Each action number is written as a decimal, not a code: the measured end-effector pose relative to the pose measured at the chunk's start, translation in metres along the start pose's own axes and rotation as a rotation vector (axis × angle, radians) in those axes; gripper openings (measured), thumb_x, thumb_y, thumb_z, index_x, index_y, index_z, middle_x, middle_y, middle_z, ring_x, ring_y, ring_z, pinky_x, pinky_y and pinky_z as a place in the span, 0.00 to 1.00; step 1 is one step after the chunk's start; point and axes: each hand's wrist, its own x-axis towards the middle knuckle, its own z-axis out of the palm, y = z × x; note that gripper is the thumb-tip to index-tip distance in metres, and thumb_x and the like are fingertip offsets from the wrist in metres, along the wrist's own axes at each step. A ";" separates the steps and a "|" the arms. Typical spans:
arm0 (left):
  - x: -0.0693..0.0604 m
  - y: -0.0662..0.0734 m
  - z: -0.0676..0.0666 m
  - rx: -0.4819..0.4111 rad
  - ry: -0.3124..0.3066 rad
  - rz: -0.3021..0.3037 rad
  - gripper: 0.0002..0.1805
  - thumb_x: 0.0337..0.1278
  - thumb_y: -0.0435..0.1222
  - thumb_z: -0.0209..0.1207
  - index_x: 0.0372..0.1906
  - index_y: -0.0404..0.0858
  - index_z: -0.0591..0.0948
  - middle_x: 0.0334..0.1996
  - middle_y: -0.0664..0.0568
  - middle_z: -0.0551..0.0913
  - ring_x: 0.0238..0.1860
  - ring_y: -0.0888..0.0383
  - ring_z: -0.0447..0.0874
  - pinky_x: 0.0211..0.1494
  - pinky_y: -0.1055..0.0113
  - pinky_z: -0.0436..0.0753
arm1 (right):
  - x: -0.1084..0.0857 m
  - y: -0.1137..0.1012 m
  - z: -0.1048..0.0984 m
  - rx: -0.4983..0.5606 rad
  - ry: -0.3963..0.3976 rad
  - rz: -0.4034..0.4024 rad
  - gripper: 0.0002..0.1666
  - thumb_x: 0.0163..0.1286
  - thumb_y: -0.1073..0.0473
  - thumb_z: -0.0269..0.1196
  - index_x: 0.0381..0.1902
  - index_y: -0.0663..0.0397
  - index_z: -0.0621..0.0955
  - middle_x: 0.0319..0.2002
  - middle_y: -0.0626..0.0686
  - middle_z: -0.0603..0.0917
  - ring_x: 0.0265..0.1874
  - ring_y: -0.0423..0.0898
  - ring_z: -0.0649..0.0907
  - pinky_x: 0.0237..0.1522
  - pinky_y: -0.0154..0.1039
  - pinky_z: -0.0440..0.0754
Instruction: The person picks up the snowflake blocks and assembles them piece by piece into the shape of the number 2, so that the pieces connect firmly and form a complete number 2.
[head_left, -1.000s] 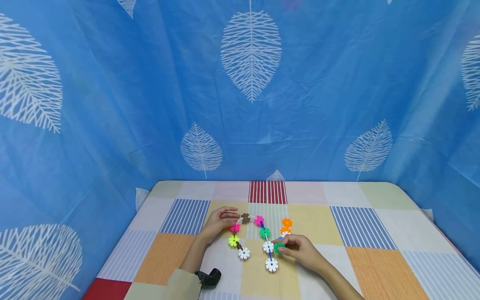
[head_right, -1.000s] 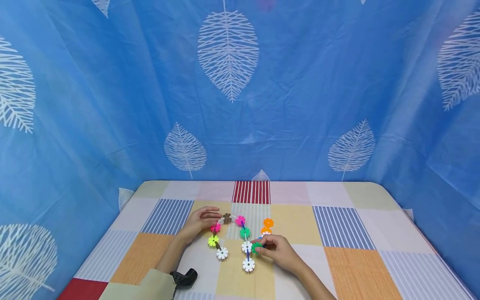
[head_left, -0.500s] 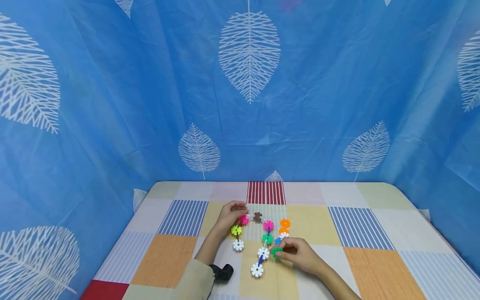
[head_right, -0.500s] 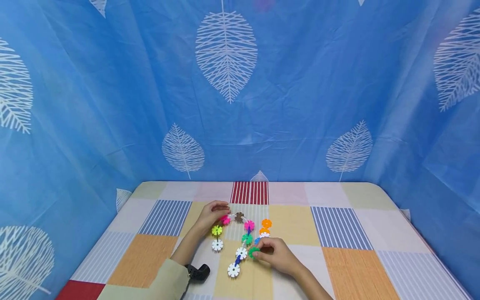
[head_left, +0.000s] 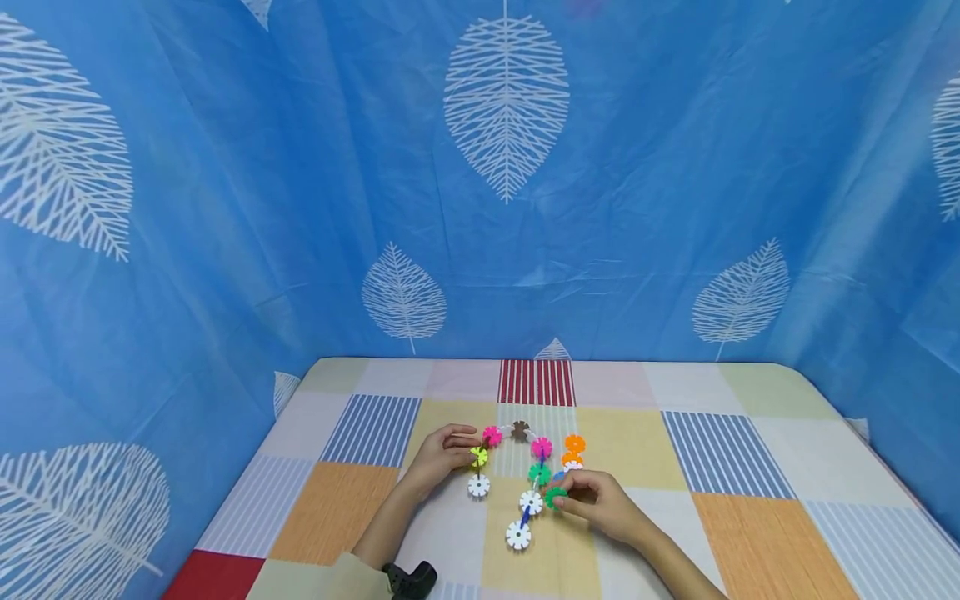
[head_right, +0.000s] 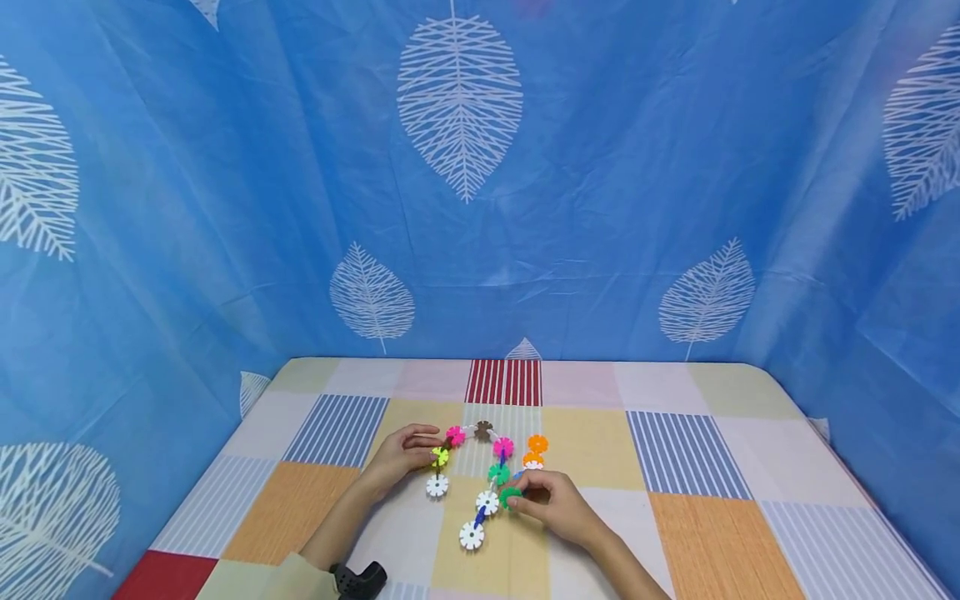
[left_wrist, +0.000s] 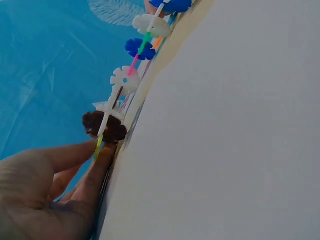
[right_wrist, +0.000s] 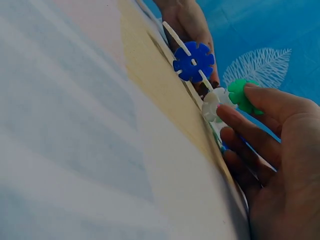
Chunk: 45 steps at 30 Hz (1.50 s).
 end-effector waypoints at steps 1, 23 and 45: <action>0.001 0.000 0.001 0.002 0.018 -0.002 0.24 0.51 0.23 0.59 0.55 0.25 0.70 0.45 0.35 0.79 0.44 0.51 0.81 0.44 0.67 0.81 | 0.000 0.000 0.001 -0.003 -0.007 -0.002 0.03 0.62 0.66 0.61 0.31 0.53 0.79 0.37 0.55 0.83 0.37 0.44 0.81 0.41 0.36 0.80; 0.068 0.002 0.028 -0.116 0.211 -0.011 0.18 0.47 0.20 0.59 0.48 0.25 0.74 0.37 0.38 0.82 0.36 0.56 0.83 0.39 0.68 0.82 | 0.007 -0.030 0.014 0.026 -0.078 -0.025 0.03 0.62 0.70 0.59 0.31 0.60 0.78 0.42 0.64 0.82 0.45 0.54 0.81 0.43 0.36 0.79; -0.002 0.020 -0.016 -0.204 0.196 0.102 0.21 0.53 0.27 0.61 0.49 0.19 0.69 0.36 0.38 0.79 0.37 0.52 0.84 0.45 0.63 0.81 | 0.010 -0.025 0.006 -0.092 -0.017 0.000 0.04 0.61 0.69 0.61 0.30 0.56 0.79 0.42 0.60 0.83 0.45 0.55 0.80 0.48 0.36 0.77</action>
